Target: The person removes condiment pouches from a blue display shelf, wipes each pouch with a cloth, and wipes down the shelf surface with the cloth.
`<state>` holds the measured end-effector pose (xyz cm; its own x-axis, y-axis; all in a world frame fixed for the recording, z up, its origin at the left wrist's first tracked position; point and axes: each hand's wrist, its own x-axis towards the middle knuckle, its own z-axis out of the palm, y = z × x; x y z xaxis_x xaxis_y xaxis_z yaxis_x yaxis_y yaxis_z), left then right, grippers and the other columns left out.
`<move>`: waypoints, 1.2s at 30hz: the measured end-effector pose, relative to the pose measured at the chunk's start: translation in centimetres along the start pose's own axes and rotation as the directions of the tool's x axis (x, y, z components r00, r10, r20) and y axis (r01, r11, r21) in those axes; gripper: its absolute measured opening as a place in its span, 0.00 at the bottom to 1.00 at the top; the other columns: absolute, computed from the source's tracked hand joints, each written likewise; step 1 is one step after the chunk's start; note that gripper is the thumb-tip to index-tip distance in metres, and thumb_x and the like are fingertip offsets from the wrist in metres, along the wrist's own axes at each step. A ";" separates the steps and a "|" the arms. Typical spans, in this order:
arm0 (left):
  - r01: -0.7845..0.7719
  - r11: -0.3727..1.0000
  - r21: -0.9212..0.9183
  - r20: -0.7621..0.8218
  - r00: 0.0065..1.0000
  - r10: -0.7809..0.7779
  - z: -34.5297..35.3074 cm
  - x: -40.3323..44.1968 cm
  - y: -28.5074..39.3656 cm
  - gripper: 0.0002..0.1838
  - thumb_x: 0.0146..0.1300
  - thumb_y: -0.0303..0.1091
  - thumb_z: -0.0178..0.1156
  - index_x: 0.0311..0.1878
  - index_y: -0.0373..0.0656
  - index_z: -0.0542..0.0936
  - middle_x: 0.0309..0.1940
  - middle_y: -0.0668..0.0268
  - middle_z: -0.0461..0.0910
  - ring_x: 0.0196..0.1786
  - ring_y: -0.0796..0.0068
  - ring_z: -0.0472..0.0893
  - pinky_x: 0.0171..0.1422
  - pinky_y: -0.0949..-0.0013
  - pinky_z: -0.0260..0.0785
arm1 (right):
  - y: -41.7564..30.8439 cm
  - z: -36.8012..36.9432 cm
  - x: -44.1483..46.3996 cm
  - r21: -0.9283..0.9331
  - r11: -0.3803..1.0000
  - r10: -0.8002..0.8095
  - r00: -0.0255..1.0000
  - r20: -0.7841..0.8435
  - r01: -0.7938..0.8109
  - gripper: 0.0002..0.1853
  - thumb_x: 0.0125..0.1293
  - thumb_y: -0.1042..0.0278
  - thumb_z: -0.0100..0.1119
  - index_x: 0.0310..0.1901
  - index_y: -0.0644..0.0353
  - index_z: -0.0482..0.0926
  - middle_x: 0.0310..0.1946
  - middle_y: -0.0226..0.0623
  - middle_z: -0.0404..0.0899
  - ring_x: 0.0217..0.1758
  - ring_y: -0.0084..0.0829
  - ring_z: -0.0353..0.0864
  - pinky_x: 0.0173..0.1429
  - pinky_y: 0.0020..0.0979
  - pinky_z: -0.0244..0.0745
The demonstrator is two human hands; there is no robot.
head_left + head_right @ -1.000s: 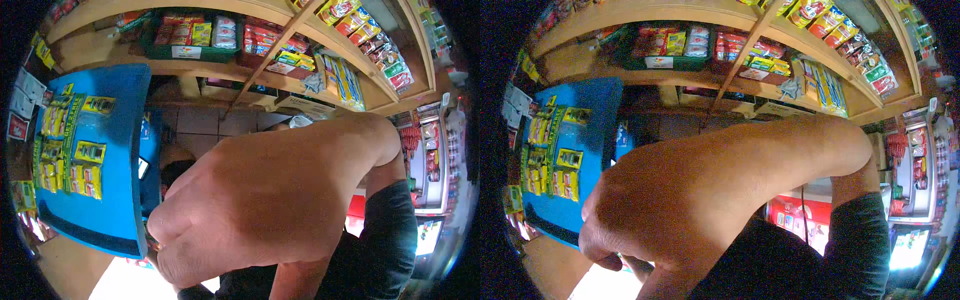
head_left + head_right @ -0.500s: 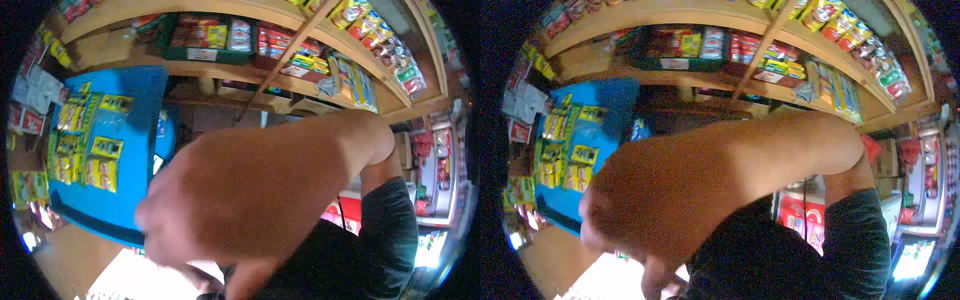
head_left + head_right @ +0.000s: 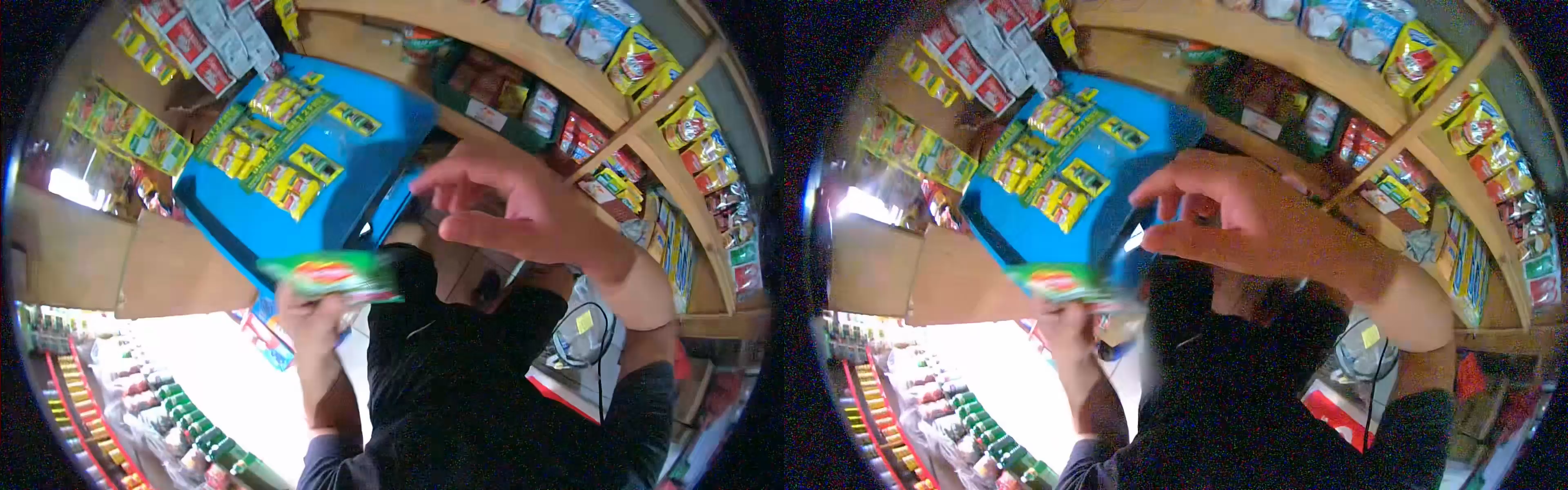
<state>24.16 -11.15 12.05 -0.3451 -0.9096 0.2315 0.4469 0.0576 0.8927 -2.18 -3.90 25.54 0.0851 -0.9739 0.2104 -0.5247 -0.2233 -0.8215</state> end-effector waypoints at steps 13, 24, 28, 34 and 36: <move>0.023 0.993 -0.116 0.457 0.889 0.033 13.3 4.1 -2.1 0.17 0.68 0.30 0.60 0.56 0.32 0.74 0.47 0.60 0.81 0.47 0.74 0.80 0.52 0.73 0.71 | 0.4 -3.9 -6.2 -0.161 0.987 -0.076 0.951 -0.301 0.028 0.06 0.64 0.72 0.64 0.39 0.66 0.82 0.31 0.33 0.78 0.36 0.21 0.76 0.39 0.24 0.70; -0.150 0.829 0.539 0.307 0.951 -0.027 13.0 5.5 2.3 0.08 0.67 0.31 0.60 0.41 0.36 0.83 0.30 0.60 0.82 0.33 0.79 0.77 0.40 0.70 0.70 | -0.5 -3.5 -7.0 -0.102 0.984 0.112 0.956 -0.272 -0.145 0.10 0.67 0.65 0.62 0.44 0.62 0.82 0.35 0.35 0.81 0.40 0.24 0.81 0.44 0.25 0.74; -0.046 0.909 0.413 -0.057 0.995 0.076 5.4 7.8 2.7 0.12 0.70 0.35 0.57 0.36 0.35 0.81 0.28 0.68 0.80 0.31 0.82 0.75 0.36 0.73 0.67 | -0.1 -4.4 -8.9 -0.038 0.991 0.104 0.931 -0.350 -0.125 0.16 0.71 0.60 0.56 0.50 0.66 0.79 0.41 0.34 0.79 0.43 0.24 0.77 0.49 0.25 0.71; 0.005 0.748 0.664 -0.331 0.898 0.289 -13.6 15.4 2.1 0.19 0.70 0.44 0.59 0.35 0.33 0.81 0.19 0.71 0.76 0.24 0.85 0.72 0.29 0.75 0.64 | 4.3 -6.5 -13.7 0.038 0.960 0.260 0.832 -0.490 -0.277 0.17 0.73 0.60 0.52 0.53 0.65 0.78 0.42 0.33 0.79 0.43 0.23 0.76 0.50 0.26 0.71; 0.056 0.638 0.768 -0.338 0.882 0.330 -19.9 18.4 -0.2 0.19 0.68 0.43 0.61 0.40 0.31 0.81 0.22 0.67 0.79 0.26 0.80 0.75 0.32 0.73 0.68 | 4.7 -6.4 -14.2 0.149 0.931 0.362 0.781 -0.508 -0.335 0.16 0.75 0.63 0.48 0.54 0.64 0.77 0.41 0.32 0.79 0.44 0.22 0.76 0.50 0.26 0.72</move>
<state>34.14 -36.10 8.40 0.1218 -0.9217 0.3682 -0.3683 0.3025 0.8791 -11.33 9.15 22.06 -0.5542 -0.8211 0.1364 -0.3909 0.1120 -0.9136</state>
